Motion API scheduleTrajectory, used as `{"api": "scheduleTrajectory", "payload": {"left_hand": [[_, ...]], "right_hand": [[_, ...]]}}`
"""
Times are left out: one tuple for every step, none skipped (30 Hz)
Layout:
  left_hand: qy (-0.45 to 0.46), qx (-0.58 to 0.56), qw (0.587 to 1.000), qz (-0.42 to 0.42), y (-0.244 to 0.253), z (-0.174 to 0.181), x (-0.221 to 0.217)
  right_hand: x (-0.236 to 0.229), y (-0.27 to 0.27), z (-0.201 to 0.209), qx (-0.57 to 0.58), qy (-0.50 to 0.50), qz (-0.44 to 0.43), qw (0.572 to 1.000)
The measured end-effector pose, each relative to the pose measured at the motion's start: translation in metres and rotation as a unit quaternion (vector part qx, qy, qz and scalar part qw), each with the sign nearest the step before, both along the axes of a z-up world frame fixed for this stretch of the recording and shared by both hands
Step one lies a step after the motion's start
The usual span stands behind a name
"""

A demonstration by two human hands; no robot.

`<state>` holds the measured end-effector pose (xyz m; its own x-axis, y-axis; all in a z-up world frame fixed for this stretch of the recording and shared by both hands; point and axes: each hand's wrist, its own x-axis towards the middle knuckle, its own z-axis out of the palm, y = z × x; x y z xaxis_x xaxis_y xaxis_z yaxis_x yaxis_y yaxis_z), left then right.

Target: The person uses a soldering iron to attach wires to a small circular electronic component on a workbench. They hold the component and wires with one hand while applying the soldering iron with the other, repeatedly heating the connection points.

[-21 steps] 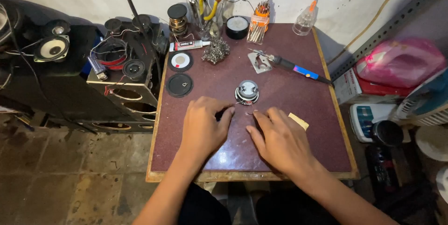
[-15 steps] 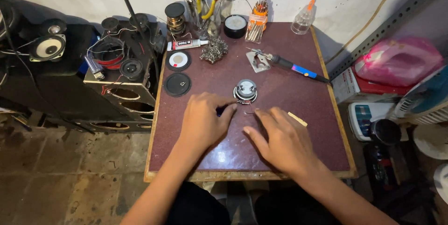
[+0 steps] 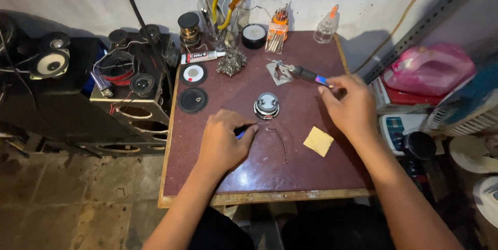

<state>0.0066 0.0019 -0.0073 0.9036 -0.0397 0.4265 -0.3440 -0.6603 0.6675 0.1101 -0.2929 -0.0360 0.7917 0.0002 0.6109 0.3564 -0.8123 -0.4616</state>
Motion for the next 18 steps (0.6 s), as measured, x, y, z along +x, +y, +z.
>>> {"api": "scheduleTrajectory", "payload": {"left_hand": [[-0.003, 0.0, 1.0, -0.002, 0.0, -0.002, 0.001], [0.0, 0.002, 1.0, 0.005, 0.0, -0.004, 0.0], [0.003, 0.003, 1.0, 0.013, 0.0, -0.006, -0.001], [0.003, 0.003, 1.0, 0.012, 0.0, -0.007, 0.0], [0.002, 0.002, 1.0, 0.014, 0.001, -0.008, 0.0], [0.001, 0.0, 1.0, 0.015, 0.001, -0.01, 0.001], [0.0, 0.0, 1.0, 0.015, 0.001, -0.011, 0.002], [0.0, -0.004, 1.0, 0.017, 0.001, -0.012, 0.003], [0.0, -0.008, 1.0, 0.019, 0.001, -0.013, 0.004], [0.0, -0.007, 1.0, 0.02, 0.0, -0.008, 0.003], [0.001, -0.01, 1.0, 0.023, -0.001, -0.004, 0.002], [0.002, -0.013, 1.0, 0.026, -0.002, 0.001, 0.001], [0.001, -0.014, 1.0, 0.026, -0.002, 0.001, 0.001], [-0.002, -0.014, 1.0, 0.026, -0.002, 0.001, 0.0], [-0.004, -0.013, 1.0, 0.027, -0.002, 0.001, 0.0], [-0.005, -0.014, 1.0, 0.027, -0.003, 0.006, -0.001], [-0.012, -0.037, 0.999, 0.028, -0.003, 0.011, -0.002], [-0.018, -0.061, 0.997, 0.032, -0.003, 0.016, -0.004]], "right_hand": [[0.002, 0.004, 0.007, 0.0, -0.003, -0.002, 1.0], [0.003, 0.009, 0.014, -0.034, 0.006, 0.01, 0.999], [0.005, 0.014, 0.02, -0.069, 0.014, 0.022, 0.997], [0.008, 0.017, 0.022, -0.069, 0.014, 0.022, 0.997], [0.011, 0.019, 0.023, -0.105, 0.063, 0.023, 0.992], [0.015, 0.022, 0.026, -0.14, 0.112, 0.023, 0.983], [0.016, 0.024, 0.028, -0.14, 0.111, 0.023, 0.984], [0.017, 0.026, 0.031, -0.147, 0.132, 0.023, 0.98], [0.018, 0.029, 0.033, -0.154, 0.152, 0.023, 0.976], [0.021, 0.028, 0.028, -0.154, 0.152, 0.024, 0.976], [0.023, 0.027, 0.023, -0.17, 0.139, 0.021, 0.975], [0.025, 0.025, 0.018, -0.186, 0.126, 0.017, 0.974], [0.028, 0.024, 0.015, -0.187, 0.125, 0.017, 0.974], [0.03, 0.023, 0.011, -0.18, 0.112, 0.017, 0.977], [0.032, 0.022, 0.007, -0.173, 0.1, 0.018, 0.98], [0.028, 0.021, 0.012, -0.173, 0.099, 0.017, 0.98], [0.023, 0.021, 0.017, -0.149, 0.082, 0.022, 0.985], [0.019, 0.022, 0.021, -0.124, 0.064, 0.03, 0.99]]}}
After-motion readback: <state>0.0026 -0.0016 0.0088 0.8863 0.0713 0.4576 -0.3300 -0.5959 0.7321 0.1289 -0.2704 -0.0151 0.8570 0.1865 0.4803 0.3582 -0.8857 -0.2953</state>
